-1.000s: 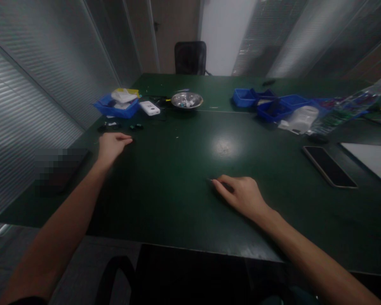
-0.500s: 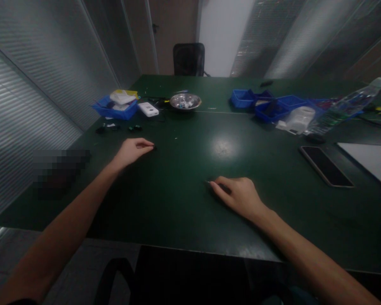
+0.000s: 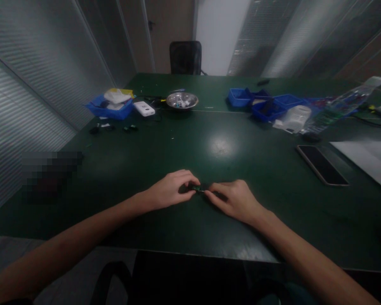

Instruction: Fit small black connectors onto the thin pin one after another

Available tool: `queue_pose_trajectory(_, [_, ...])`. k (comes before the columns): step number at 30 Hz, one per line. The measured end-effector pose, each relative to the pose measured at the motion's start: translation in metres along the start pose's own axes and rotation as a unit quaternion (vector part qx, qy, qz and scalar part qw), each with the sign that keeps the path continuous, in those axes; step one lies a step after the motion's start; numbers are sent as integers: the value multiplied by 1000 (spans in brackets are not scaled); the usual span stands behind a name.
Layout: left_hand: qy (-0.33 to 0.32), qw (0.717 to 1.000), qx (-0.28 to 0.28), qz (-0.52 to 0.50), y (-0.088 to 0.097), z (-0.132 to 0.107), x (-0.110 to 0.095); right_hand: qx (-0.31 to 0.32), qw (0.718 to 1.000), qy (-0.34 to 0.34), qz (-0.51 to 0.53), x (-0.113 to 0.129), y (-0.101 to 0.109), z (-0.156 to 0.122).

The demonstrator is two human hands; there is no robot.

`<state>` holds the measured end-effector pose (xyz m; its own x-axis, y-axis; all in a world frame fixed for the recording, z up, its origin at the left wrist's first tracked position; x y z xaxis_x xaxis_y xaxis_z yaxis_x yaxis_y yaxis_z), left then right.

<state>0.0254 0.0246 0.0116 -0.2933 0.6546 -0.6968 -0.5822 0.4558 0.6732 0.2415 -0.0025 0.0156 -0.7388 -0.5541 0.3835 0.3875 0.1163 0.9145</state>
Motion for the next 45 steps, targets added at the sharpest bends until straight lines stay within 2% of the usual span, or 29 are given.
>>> queue_pose_trajectory(8, [4, 1000, 5, 23, 4, -1, 3, -8, 999, -20, -37, -1, 4, 0])
queue_pose_trajectory(14, [-5, 999, 13, 33, 0, -1, 3, 17, 998, -5, -64, 4, 2, 0])
queue_pose_trajectory(28, [-29, 998, 26, 49, 0, 0, 0, 0, 999, -5, -33, 5, -2, 2])
queue_pose_trajectory(35, [-32, 997, 37, 55, -1, 1, -2, -23, 996, 19, 88, 13, -2, 5])
queue_pose_trajectory(40, [-27, 998, 21, 45, 2, 1, -2, -37, 995, -19, 89, 5, 0, 4])
queue_pose_trajectory(43, [-24, 999, 2, 32, 11, -1, -5, -79, 992, -51, 83, -2, 5, 3])
queue_pose_trajectory(45, [-55, 998, 19, 23, 14, -4, -12, -106, 989, -69, 82, -4, 8, 3])
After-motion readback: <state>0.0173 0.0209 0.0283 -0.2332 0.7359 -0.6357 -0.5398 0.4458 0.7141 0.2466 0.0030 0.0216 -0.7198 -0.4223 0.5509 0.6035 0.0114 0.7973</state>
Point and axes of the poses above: each hand's wrist, its own z-axis towards the middle knuckle, its own y-axis out of the back of the hand, x = y × z, the point moved 3 cm from there along z, towards the middle knuckle, and after that the axes turned 4 degrees about -y, right-handed, at the moved point
